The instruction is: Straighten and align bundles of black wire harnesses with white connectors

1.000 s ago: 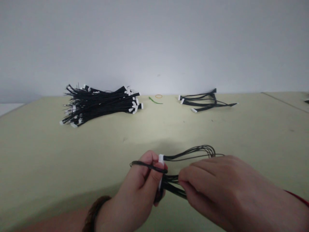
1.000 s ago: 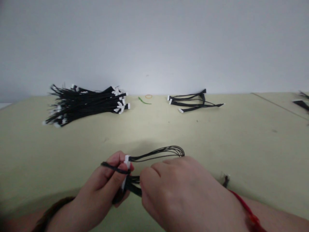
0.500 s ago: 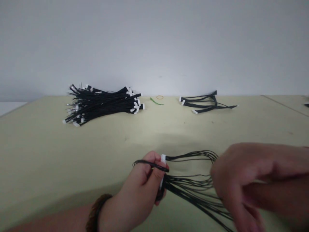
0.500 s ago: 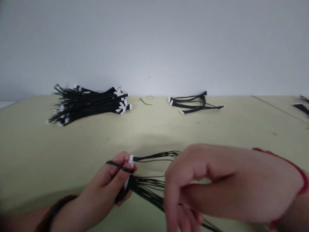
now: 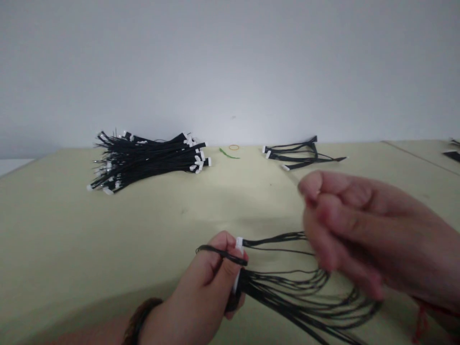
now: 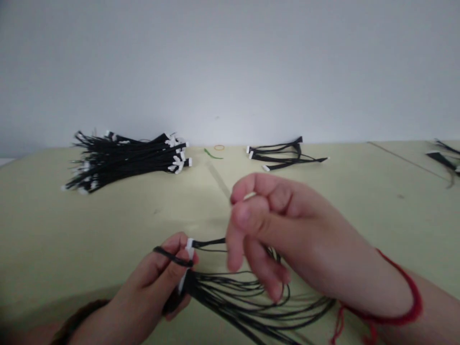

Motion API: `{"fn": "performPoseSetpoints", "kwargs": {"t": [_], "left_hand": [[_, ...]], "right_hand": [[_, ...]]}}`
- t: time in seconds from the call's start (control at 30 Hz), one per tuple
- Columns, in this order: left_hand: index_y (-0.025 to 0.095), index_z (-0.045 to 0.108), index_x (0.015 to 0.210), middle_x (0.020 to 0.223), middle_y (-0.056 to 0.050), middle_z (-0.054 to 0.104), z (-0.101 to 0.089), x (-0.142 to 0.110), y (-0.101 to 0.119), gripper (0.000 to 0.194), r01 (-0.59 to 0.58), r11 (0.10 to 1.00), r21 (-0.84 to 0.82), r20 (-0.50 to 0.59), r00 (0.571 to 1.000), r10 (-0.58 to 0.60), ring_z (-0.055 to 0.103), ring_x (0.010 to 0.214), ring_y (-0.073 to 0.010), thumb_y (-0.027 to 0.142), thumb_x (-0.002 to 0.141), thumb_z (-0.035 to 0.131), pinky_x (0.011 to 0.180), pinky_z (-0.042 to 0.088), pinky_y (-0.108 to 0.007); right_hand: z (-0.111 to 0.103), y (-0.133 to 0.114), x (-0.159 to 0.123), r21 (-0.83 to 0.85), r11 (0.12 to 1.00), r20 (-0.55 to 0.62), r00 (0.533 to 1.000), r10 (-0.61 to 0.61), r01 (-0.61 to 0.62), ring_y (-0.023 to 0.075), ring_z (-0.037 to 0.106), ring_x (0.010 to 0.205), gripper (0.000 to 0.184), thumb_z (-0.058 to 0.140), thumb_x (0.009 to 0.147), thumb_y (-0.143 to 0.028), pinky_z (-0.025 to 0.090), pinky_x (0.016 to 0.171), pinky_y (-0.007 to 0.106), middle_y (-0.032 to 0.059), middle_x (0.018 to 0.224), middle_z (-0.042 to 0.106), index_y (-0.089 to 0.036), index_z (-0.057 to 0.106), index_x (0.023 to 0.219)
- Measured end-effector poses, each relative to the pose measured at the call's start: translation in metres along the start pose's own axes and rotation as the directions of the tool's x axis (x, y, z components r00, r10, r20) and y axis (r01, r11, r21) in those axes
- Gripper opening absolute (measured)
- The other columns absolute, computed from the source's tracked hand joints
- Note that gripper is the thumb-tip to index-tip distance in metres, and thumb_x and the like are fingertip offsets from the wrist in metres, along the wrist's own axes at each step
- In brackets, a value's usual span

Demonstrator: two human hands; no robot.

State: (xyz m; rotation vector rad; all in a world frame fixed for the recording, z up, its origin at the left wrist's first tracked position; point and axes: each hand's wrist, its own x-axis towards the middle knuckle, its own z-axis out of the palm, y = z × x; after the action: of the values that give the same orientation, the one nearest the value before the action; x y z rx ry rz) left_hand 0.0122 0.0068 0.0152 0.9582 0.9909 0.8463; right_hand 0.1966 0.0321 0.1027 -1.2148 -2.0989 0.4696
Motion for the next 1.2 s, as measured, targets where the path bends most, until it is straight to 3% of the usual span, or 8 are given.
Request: {"fn": "performPoseSetpoints", "kwargs": {"t": [0.1,0.23,0.37,0.73,0.93,1.07,1.2], "left_hand": [[0.019,0.045,0.071,0.042,0.011,0.038,0.002,-0.002,-0.001,0.040,0.022,0.999,-0.035,0.053,0.998,-0.020,0.030,0.032,-0.0023,0.059,0.077,0.050,0.032,0.024,-0.013],[0.020,0.046,0.071,0.044,0.011,0.039,0.004,-0.003,0.000,0.040,0.037,0.991,-0.127,0.068,0.997,-0.028,0.030,0.031,-0.0018,0.059,0.074,0.055,0.031,0.023,-0.012],[0.019,0.046,0.070,0.045,0.011,0.040,0.004,-0.005,0.003,0.042,0.031,0.986,-0.162,0.083,0.996,-0.018,0.027,0.029,-0.0003,0.060,0.071,0.056,0.029,0.020,-0.011],[0.020,0.049,0.076,0.042,0.010,0.041,0.002,-0.005,0.001,0.043,0.036,0.983,-0.182,0.095,0.995,-0.019,0.027,0.029,-0.0011,0.062,0.072,0.054,0.030,0.020,-0.012],[0.018,0.049,0.072,0.051,0.009,0.044,0.004,-0.006,0.003,0.042,0.019,0.979,-0.202,0.061,0.998,-0.007,0.029,0.029,0.0008,0.058,0.071,0.059,0.029,0.021,-0.012],[0.018,0.049,0.071,0.046,0.010,0.041,0.005,-0.005,0.001,0.040,0.026,0.985,-0.171,0.034,0.999,-0.021,0.029,0.030,-0.0006,0.057,0.072,0.060,0.030,0.022,-0.012],[0.019,0.048,0.072,0.045,0.010,0.040,0.005,-0.004,-0.002,0.039,0.007,0.994,-0.105,0.010,1.000,-0.006,0.030,0.032,-0.0019,0.057,0.075,0.055,0.031,0.023,-0.013]], "right_hand": [[0.013,0.001,-0.020,-0.096,0.990,0.169,0.982,-0.085,0.102,0.0059,0.046,0.040,0.011,0.049,0.085,-0.020,0.030,0.036,0.018,-0.0089,0.053,0.053,-0.021,0.052,0.074],[0.023,0.006,-0.036,-0.324,0.886,0.121,0.943,-0.309,0.332,0.0094,0.046,0.049,0.010,0.048,0.087,-0.020,0.033,0.048,0.026,-0.0055,0.059,0.053,-0.021,0.051,0.077],[0.021,0.009,-0.035,-0.396,0.817,0.056,0.900,-0.433,0.418,0.0091,0.050,0.052,0.016,0.043,0.088,-0.017,0.035,0.051,0.027,-0.0035,0.061,0.056,-0.018,0.053,0.075],[0.020,0.004,-0.035,-0.419,0.772,0.094,0.869,-0.486,0.477,0.0119,0.057,0.060,0.019,0.046,0.082,-0.009,0.041,0.057,0.028,-0.0017,0.067,0.063,-0.020,0.052,0.068],[0.018,0.000,-0.038,-0.422,0.752,0.105,0.851,-0.514,0.506,0.0144,0.056,0.060,0.024,0.036,0.090,-0.014,0.040,0.056,0.030,0.0012,0.072,0.064,-0.020,0.054,0.076],[0.022,-0.003,-0.035,-0.422,0.706,0.194,0.818,-0.542,0.568,0.0154,0.049,0.055,0.032,0.028,0.091,-0.012,0.035,0.051,0.033,0.0027,0.066,0.057,-0.019,0.054,0.073],[0.021,-0.003,-0.033,-0.384,0.701,0.304,0.799,-0.519,0.601,0.0148,0.042,0.051,0.027,0.032,0.088,-0.009,0.030,0.045,0.032,0.0006,0.060,0.049,-0.018,0.049,0.069]]}}
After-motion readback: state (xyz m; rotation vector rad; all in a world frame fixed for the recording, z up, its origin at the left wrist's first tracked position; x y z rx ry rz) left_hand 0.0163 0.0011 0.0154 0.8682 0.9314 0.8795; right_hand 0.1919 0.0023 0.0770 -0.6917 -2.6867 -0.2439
